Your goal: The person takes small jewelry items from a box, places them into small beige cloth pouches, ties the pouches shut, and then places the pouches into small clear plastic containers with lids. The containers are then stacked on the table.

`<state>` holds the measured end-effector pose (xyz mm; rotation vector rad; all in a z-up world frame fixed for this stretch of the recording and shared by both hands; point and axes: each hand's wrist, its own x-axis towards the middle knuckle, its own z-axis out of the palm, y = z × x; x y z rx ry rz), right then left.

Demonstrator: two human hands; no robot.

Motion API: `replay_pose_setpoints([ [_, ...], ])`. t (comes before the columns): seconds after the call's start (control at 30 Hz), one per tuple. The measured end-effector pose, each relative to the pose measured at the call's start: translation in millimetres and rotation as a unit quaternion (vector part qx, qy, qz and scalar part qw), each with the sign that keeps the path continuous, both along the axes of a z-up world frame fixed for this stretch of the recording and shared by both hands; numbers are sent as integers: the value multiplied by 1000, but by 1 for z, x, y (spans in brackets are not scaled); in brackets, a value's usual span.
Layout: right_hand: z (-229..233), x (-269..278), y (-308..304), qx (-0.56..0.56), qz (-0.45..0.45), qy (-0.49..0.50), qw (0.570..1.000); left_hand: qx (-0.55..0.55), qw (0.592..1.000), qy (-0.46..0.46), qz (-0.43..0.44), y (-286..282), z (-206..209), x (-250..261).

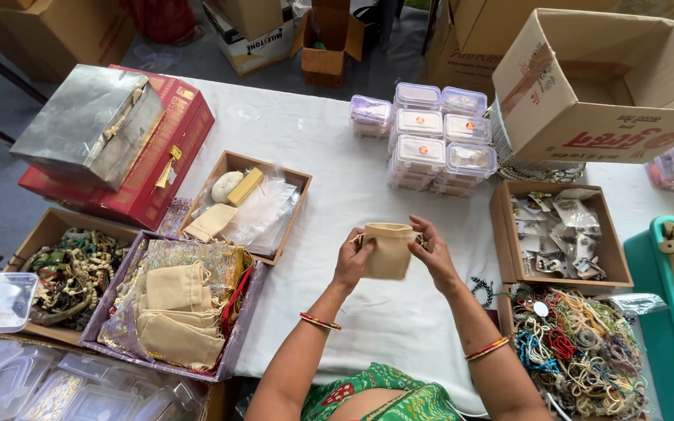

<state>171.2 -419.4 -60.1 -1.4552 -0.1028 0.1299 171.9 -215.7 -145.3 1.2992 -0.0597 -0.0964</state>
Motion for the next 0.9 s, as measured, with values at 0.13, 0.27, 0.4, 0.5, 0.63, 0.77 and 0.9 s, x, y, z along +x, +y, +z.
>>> replay_pose_setpoints([
  [0.13,-3,-3,-17,-88,83,89,989,-92,994,-6,-64,-11,15,-6],
  [0.27,-8,0,-27,0,60,49,997,-65,993,10,-96,-13,51,-14],
  [0.4,-13,-8,-23,-25,52,51,997,-3,994,19,-104,-12,60,-18],
  [0.5,-19,-5,-27,2,76,62,995,-14,996,34,-79,-11,61,-21],
  [0.63,-21,-6,-21,17,63,66,996,-22,997,42,-67,-7,67,-21],
  [0.77,-15,-11,-14,42,-36,76,996,47,997,35,-40,-6,62,-25],
  [0.9,-61,-9,-17,-33,-54,104,993,244,967,70,-35,-2,30,-23],
])
